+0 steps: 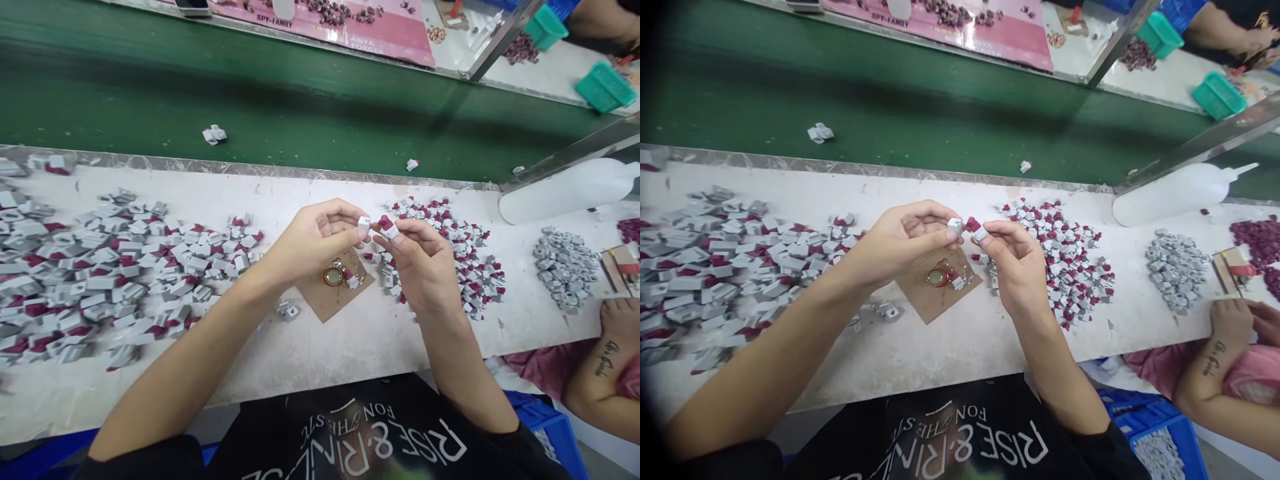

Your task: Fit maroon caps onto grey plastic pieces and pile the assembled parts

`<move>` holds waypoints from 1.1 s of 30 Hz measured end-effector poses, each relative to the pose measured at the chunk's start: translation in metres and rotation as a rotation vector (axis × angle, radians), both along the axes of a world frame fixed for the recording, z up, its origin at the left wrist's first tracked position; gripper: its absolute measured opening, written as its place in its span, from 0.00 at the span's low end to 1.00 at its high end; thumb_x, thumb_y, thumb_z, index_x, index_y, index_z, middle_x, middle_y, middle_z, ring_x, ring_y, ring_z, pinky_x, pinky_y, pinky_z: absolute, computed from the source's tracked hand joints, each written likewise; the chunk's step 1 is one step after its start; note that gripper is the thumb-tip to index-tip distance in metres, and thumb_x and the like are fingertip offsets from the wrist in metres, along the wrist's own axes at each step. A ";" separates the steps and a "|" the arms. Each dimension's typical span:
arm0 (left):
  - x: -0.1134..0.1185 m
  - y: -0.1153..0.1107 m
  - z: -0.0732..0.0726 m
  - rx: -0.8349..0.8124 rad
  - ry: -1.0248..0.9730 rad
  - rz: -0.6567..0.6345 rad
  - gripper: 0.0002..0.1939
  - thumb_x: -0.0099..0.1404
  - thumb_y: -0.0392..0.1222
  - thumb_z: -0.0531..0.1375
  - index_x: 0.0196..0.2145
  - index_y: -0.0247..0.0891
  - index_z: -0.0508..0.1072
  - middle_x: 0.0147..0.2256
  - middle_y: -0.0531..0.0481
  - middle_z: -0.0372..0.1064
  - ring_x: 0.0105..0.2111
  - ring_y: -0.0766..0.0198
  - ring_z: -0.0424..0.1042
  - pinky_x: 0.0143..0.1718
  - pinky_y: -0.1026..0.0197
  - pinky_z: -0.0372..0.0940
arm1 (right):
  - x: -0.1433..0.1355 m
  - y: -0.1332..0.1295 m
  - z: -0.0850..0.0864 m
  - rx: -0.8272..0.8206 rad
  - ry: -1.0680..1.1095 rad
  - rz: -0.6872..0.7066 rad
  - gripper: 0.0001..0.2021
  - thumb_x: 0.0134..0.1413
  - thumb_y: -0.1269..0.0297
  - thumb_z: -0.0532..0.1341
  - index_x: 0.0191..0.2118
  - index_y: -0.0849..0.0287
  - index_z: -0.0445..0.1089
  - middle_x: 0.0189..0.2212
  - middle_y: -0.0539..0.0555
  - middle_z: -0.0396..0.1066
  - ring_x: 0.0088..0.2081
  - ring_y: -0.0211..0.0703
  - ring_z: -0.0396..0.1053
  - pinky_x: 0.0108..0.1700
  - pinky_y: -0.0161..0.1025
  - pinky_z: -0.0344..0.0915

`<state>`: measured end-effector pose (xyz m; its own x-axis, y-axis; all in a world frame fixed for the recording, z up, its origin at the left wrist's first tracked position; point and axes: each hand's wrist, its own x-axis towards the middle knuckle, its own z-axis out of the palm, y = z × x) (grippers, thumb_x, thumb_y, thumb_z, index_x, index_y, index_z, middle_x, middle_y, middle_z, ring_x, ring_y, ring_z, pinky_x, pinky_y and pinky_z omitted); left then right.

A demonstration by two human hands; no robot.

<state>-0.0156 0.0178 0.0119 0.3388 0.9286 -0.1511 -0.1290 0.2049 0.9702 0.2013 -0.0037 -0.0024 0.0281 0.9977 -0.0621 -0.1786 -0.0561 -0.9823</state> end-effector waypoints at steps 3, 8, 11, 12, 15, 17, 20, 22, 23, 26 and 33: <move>0.001 0.001 -0.004 0.015 0.004 0.005 0.07 0.72 0.37 0.71 0.47 0.38 0.81 0.40 0.46 0.85 0.43 0.57 0.86 0.45 0.58 0.81 | -0.001 -0.001 -0.002 -0.003 0.023 -0.001 0.10 0.56 0.57 0.83 0.42 0.46 0.87 0.38 0.48 0.86 0.43 0.48 0.85 0.56 0.53 0.85; 0.002 0.002 -0.006 0.016 -0.011 -0.020 0.08 0.72 0.37 0.72 0.47 0.37 0.81 0.42 0.45 0.86 0.43 0.58 0.86 0.45 0.59 0.81 | -0.004 -0.002 -0.004 -0.018 -0.003 -0.019 0.12 0.54 0.54 0.83 0.41 0.47 0.86 0.39 0.50 0.87 0.42 0.50 0.85 0.55 0.54 0.85; 0.003 0.002 -0.005 0.008 -0.009 -0.032 0.07 0.73 0.37 0.70 0.48 0.37 0.81 0.41 0.45 0.86 0.42 0.58 0.86 0.42 0.59 0.81 | -0.004 -0.002 -0.004 -0.028 -0.034 -0.031 0.13 0.52 0.53 0.84 0.41 0.48 0.86 0.39 0.51 0.88 0.43 0.51 0.86 0.56 0.55 0.85; 0.002 0.002 -0.004 0.002 -0.004 -0.038 0.07 0.74 0.37 0.70 0.48 0.36 0.81 0.41 0.45 0.86 0.41 0.58 0.86 0.40 0.59 0.81 | -0.004 -0.002 -0.004 -0.026 -0.042 -0.034 0.13 0.52 0.54 0.84 0.41 0.48 0.86 0.39 0.51 0.88 0.43 0.51 0.86 0.56 0.55 0.85; 0.001 0.001 -0.005 -0.014 0.013 -0.058 0.07 0.74 0.39 0.69 0.48 0.37 0.81 0.40 0.45 0.86 0.39 0.58 0.86 0.38 0.59 0.82 | -0.005 -0.003 -0.002 -0.006 -0.074 -0.037 0.10 0.54 0.57 0.82 0.41 0.48 0.87 0.39 0.51 0.88 0.42 0.49 0.86 0.52 0.51 0.85; 0.000 0.001 -0.007 -0.004 0.026 -0.066 0.07 0.74 0.39 0.70 0.48 0.37 0.81 0.39 0.46 0.86 0.39 0.58 0.86 0.38 0.58 0.82 | -0.004 -0.004 0.001 0.003 -0.123 -0.023 0.08 0.56 0.59 0.81 0.41 0.49 0.87 0.38 0.51 0.88 0.41 0.49 0.86 0.48 0.49 0.86; -0.001 0.001 -0.009 0.040 0.046 -0.085 0.05 0.72 0.38 0.70 0.45 0.38 0.82 0.38 0.47 0.86 0.40 0.58 0.86 0.42 0.57 0.82 | -0.003 -0.005 0.007 -0.001 -0.209 0.042 0.05 0.57 0.62 0.80 0.39 0.49 0.88 0.38 0.52 0.87 0.41 0.48 0.86 0.47 0.49 0.87; -0.003 0.001 -0.008 0.073 0.056 -0.089 0.05 0.71 0.38 0.71 0.44 0.38 0.83 0.39 0.47 0.86 0.41 0.57 0.87 0.45 0.56 0.82 | -0.001 -0.004 0.009 -0.004 -0.220 0.079 0.05 0.56 0.64 0.80 0.38 0.49 0.89 0.38 0.51 0.87 0.41 0.48 0.86 0.47 0.48 0.87; -0.003 0.002 -0.008 0.089 0.063 -0.086 0.05 0.71 0.39 0.71 0.44 0.38 0.83 0.39 0.47 0.86 0.42 0.57 0.87 0.45 0.55 0.82 | -0.001 -0.003 0.010 -0.005 -0.213 0.085 0.05 0.56 0.64 0.80 0.38 0.48 0.89 0.37 0.51 0.87 0.41 0.48 0.86 0.46 0.47 0.86; -0.007 0.007 -0.006 0.131 0.094 -0.081 0.07 0.70 0.41 0.72 0.45 0.40 0.83 0.40 0.47 0.86 0.42 0.56 0.87 0.46 0.54 0.81 | 0.001 0.004 0.010 -0.032 -0.194 0.105 0.06 0.55 0.61 0.80 0.39 0.49 0.89 0.37 0.52 0.87 0.38 0.47 0.85 0.43 0.47 0.86; -0.022 0.059 -0.014 0.232 0.483 -0.092 0.04 0.68 0.40 0.71 0.41 0.41 0.83 0.42 0.46 0.86 0.45 0.53 0.84 0.51 0.50 0.78 | 0.004 0.079 0.004 -0.010 -0.522 0.317 0.10 0.60 0.59 0.75 0.45 0.54 0.86 0.44 0.57 0.87 0.43 0.51 0.83 0.48 0.51 0.82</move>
